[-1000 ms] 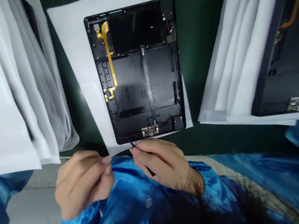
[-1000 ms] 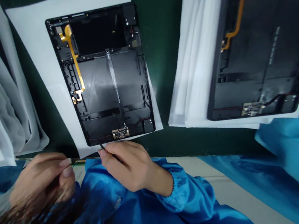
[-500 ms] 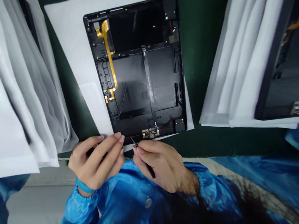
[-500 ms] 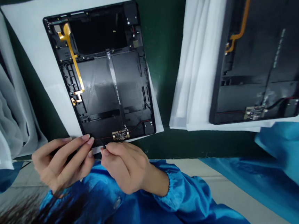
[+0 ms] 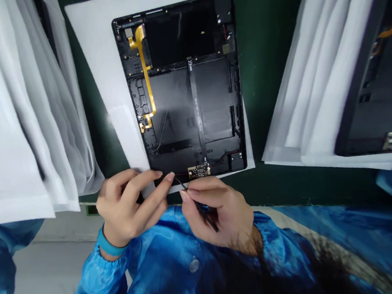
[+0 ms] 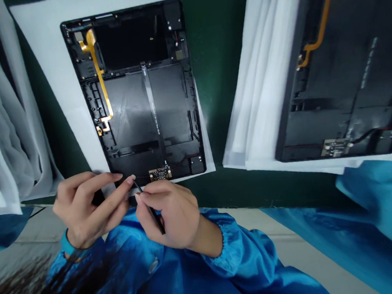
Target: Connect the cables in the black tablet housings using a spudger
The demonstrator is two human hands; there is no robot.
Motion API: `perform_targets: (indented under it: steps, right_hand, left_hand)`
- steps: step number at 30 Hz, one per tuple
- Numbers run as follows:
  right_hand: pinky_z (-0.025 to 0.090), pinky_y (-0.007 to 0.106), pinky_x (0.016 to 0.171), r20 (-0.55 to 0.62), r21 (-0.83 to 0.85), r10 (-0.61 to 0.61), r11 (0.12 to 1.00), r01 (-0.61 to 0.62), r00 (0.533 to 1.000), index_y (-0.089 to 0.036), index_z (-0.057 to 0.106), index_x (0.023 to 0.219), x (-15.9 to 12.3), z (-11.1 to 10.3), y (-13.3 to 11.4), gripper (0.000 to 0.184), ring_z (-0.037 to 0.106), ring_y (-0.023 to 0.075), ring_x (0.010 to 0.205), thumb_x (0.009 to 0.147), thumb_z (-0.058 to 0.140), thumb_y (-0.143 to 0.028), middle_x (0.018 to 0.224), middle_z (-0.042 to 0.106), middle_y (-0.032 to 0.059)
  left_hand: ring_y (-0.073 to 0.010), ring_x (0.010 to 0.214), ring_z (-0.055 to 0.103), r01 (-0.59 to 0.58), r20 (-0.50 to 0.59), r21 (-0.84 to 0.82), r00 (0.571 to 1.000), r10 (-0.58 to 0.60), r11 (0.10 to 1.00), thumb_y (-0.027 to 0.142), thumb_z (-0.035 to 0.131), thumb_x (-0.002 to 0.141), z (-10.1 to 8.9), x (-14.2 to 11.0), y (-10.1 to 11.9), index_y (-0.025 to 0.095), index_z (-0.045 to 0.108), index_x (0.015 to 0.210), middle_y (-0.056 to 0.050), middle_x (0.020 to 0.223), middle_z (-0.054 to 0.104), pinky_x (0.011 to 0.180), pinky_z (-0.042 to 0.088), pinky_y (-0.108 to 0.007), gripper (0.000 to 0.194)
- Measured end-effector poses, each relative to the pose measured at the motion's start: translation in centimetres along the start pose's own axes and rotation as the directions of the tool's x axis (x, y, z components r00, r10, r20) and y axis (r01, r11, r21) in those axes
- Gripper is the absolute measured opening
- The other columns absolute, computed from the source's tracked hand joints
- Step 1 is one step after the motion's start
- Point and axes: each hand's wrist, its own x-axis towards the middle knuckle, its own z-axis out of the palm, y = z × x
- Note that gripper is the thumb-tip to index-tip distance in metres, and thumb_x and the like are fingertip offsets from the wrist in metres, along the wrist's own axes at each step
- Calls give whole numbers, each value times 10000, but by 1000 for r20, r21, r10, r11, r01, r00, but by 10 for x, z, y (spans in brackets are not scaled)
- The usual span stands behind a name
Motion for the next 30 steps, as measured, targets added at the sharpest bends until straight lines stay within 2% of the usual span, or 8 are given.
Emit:
perform_targets:
  steps: [2,4,7,10,13,21,26,30]
  right_hand:
    - [596,203,633,-73,6,-15,1000,15,997,-248,577,957,2,1,-4,224,717,114,693,835,710,-116,878,743,-3]
    - [582,198,611,-97,29,9,1000,-6,995,-249,577,956,5,2,-8,233,709,105,671,835,714,-104,849,742,-23]
    - [569,193,602,-51,64,68,996,-65,996,-241,596,916,11,4,-12,179,710,97,680,847,722,-135,800,739,-38]
    - [561,206,582,5,121,154,981,-153,988,-230,604,885,17,4,-14,115,711,95,685,872,701,-171,844,752,-28]
    - [539,218,529,56,178,194,963,-201,979,-228,606,853,21,3,-13,92,700,96,653,885,682,-187,863,758,-25]
    - [540,236,514,70,198,224,952,-234,972,-234,610,825,22,3,-13,97,710,119,660,880,685,-205,839,760,-14]
    - [539,233,494,63,168,184,967,-192,981,-229,614,820,24,3,-14,101,710,119,642,872,692,-191,827,763,-16]
    - [552,240,496,51,166,179,969,-185,982,-238,616,827,24,5,-13,103,699,117,620,876,687,-182,823,761,-21]
  left_hand:
    - [-243,943,562,25,35,16,999,-25,1000,226,681,826,0,-1,2,273,677,1226,-63,1052,685,765,490,-364,403]
    - [-245,972,567,43,59,23,997,-44,999,247,660,846,0,-2,3,306,653,1258,-75,1109,657,788,489,-372,417]
    - [-249,1009,576,76,55,8,996,-76,997,266,689,827,0,-4,4,335,672,1191,-89,1187,604,792,486,-367,371]
    - [-247,1002,583,122,40,-4,992,-122,993,272,718,807,0,-4,5,342,696,1107,-90,1201,576,758,482,-351,309]
    - [-247,976,588,124,36,6,992,-125,992,279,713,812,0,-3,6,349,692,1113,-87,1187,580,746,480,-360,309]
    - [-245,984,590,107,25,-4,994,-107,994,294,727,807,2,-1,6,355,669,1169,-72,1202,586,759,467,-356,372]
    - [-247,986,591,100,24,5,995,-100,995,300,741,802,1,-2,5,355,650,1206,-74,1197,591,763,475,-355,417]
    - [-255,986,598,77,40,18,996,-78,997,303,744,799,1,-2,4,353,671,1170,-82,1196,601,753,483,-362,381]
